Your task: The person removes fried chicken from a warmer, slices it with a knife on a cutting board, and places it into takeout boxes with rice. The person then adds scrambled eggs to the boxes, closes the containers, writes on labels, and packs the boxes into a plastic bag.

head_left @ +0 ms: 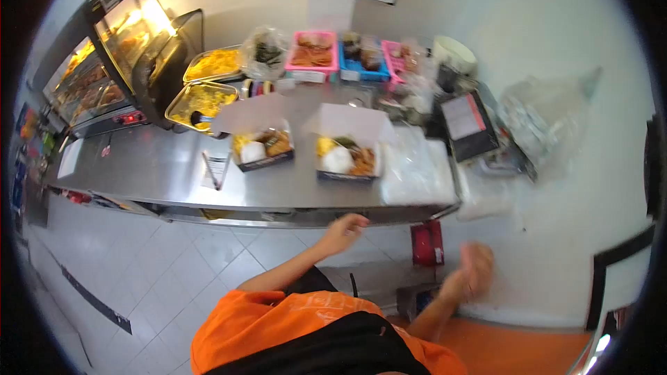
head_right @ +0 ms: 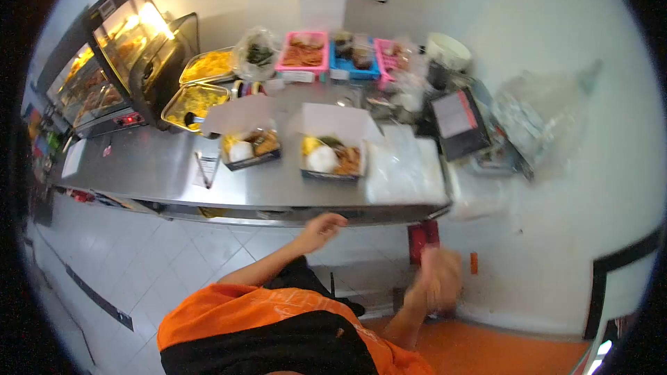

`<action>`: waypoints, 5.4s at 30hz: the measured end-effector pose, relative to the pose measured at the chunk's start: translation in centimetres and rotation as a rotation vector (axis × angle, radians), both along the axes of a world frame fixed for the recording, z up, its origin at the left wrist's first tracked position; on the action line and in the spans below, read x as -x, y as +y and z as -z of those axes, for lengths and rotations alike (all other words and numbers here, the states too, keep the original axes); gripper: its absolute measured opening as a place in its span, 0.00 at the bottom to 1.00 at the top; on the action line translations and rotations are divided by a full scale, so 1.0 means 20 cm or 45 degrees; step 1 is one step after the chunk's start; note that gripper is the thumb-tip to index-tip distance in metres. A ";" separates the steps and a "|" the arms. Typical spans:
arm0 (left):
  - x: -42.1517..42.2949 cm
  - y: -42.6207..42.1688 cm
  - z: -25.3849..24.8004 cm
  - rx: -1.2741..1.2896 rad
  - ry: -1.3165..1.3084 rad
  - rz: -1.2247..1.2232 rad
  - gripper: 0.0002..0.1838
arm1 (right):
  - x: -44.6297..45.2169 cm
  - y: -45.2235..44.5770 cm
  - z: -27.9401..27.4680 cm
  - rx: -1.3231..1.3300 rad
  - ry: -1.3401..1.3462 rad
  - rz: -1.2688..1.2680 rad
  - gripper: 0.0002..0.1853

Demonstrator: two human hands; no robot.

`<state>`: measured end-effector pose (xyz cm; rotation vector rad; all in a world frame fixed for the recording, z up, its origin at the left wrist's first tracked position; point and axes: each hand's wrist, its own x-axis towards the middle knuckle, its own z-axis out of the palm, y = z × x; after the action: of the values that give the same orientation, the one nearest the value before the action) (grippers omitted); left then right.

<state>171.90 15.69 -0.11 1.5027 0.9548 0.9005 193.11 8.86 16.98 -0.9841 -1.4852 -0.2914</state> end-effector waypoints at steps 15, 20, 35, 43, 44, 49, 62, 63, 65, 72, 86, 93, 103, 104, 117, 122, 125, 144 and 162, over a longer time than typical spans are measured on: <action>0.56 1.04 -0.15 -0.174 0.513 -0.237 0.26 | 0.16 1.55 0.72 1.462 -0.194 -0.716 0.20; 0.40 0.72 0.30 -0.569 0.261 -0.689 0.23 | 0.20 1.25 1.12 0.915 -0.064 -0.691 0.18; 0.39 0.89 0.18 -0.088 0.333 -0.966 0.24 | 0.24 1.82 1.10 1.418 0.062 -1.298 0.24; 0.24 0.65 0.27 -0.289 0.229 -0.929 0.34 | 0.18 1.57 1.03 1.211 0.100 -1.616 0.39; 0.24 0.62 0.27 -0.280 0.163 -0.855 0.35 | 0.13 1.56 1.10 1.290 0.113 -1.665 0.40; 0.28 0.62 0.23 -0.088 0.241 -0.767 0.38 | 0.11 1.69 1.16 1.296 -0.466 -1.467 0.43; 0.27 0.77 0.30 -0.623 1.421 -0.595 0.23 | 0.20 1.77 1.14 0.261 -1.450 -1.073 0.42; 0.26 0.75 0.27 -0.538 1.258 -0.615 0.21 | 0.19 1.75 1.14 0.335 -1.403 -1.094 0.41; 0.25 0.71 0.34 -0.831 1.157 -0.855 0.22 | 0.19 1.72 1.13 0.484 -1.322 -1.134 0.38; 0.60 0.72 0.04 -0.477 0.756 -1.413 0.17 | 0.22 1.67 1.29 0.257 -1.258 -1.163 0.34; 1.05 0.91 0.56 -0.049 0.243 -1.909 0.22 | 0.20 1.63 1.26 0.002 -1.340 -1.337 0.30; 0.48 1.09 0.49 0.158 -0.078 -1.424 0.25 | 0.20 1.50 1.04 0.240 -1.391 -1.348 0.22; 1.07 1.25 0.23 -0.384 0.749 -1.856 0.09 | 0.28 1.37 1.04 0.573 -1.071 -1.169 0.19; 1.12 1.30 0.23 -0.419 0.915 -1.736 0.10 | 0.30 1.40 1.04 0.581 -1.059 -1.176 0.19; 1.04 1.17 0.35 -0.093 0.056 -1.626 0.12 | 0.67 1.67 1.08 0.595 -0.982 -1.049 0.17; 1.03 1.23 0.28 -0.183 0.533 -1.788 0.13 | 0.73 1.63 1.11 0.605 -0.947 -0.922 0.16; 1.10 1.18 0.38 0.133 0.378 -1.829 0.13 | 0.73 1.58 1.11 0.605 -0.893 -0.866 0.16; 0.22 0.83 0.37 0.544 -0.381 -1.346 0.24 | 0.72 1.55 1.09 0.588 -0.712 -0.844 0.16; 0.67 1.56 0.02 0.133 1.003 -1.374 0.23 | 0.14 1.47 0.97 1.033 -0.393 -1.116 0.13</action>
<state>158.48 46.90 -0.53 1.1900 2.4788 0.9300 190.22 38.32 -2.47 -0.7981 -2.2298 0.8887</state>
